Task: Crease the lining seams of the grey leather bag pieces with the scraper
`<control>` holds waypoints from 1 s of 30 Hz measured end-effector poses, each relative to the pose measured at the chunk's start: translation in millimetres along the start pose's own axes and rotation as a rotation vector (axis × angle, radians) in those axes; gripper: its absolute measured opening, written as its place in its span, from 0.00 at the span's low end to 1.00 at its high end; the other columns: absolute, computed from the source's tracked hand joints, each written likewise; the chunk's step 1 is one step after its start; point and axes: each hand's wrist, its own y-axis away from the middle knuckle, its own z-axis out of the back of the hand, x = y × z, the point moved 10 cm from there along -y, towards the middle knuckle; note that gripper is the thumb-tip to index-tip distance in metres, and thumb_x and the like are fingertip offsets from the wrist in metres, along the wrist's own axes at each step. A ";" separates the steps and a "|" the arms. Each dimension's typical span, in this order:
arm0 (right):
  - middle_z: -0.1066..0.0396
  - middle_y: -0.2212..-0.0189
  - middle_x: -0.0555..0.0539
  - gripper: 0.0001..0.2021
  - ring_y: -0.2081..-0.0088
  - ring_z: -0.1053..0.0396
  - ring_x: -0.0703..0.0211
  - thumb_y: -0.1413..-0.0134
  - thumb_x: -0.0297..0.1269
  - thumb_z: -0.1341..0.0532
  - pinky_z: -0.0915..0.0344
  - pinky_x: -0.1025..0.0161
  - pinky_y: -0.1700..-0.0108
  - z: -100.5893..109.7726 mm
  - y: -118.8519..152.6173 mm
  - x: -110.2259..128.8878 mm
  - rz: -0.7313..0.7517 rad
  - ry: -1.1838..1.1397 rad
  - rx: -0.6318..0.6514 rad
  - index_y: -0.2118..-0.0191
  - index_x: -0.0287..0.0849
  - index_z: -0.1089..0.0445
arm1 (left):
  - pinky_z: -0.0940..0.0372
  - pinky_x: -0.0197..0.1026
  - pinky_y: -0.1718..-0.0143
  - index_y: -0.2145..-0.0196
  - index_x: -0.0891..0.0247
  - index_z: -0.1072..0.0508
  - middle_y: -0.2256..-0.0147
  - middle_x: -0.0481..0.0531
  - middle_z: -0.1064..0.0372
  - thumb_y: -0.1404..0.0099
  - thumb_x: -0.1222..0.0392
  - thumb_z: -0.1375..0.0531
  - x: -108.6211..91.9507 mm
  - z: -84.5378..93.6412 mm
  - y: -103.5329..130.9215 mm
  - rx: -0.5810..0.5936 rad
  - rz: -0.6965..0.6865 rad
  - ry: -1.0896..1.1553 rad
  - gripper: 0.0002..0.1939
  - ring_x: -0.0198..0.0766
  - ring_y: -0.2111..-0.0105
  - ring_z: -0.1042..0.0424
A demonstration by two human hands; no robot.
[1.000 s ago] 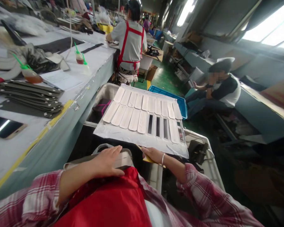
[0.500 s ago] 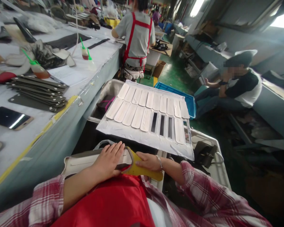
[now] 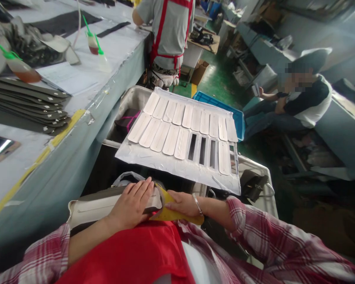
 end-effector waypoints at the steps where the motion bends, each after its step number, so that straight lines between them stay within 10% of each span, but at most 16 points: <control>1: 0.33 0.80 0.54 0.11 0.85 0.37 0.66 0.42 0.39 0.48 0.42 0.71 0.83 -1.0 -0.6 -0.5 -0.009 -0.029 0.011 0.55 0.42 0.44 | 0.54 0.51 0.46 0.41 0.74 0.45 0.40 0.66 0.54 0.38 0.45 0.52 0.6 0.4 -0.2 -0.001 -0.006 0.006 0.35 0.53 0.43 0.48; 19: 0.35 0.80 0.53 0.11 0.86 0.39 0.66 0.41 0.41 0.51 0.40 0.70 0.85 -14.5 2.2 -4.1 0.016 -0.292 0.003 0.56 0.43 0.48 | 0.50 0.55 0.49 0.43 0.76 0.43 0.43 0.67 0.46 0.37 0.63 0.53 -6.3 3.2 -1.3 -0.043 -0.009 -0.121 0.26 0.56 0.48 0.43; 30: 0.34 0.80 0.53 0.09 0.86 0.38 0.66 0.42 0.41 0.48 0.40 0.71 0.87 -12.3 -5.5 -4.7 0.061 -0.287 0.116 0.60 0.41 0.46 | 0.46 0.53 0.52 0.46 0.77 0.38 0.47 0.68 0.39 0.40 0.57 0.48 -9.7 11.0 -5.6 -0.158 0.038 -0.124 0.27 0.54 0.52 0.39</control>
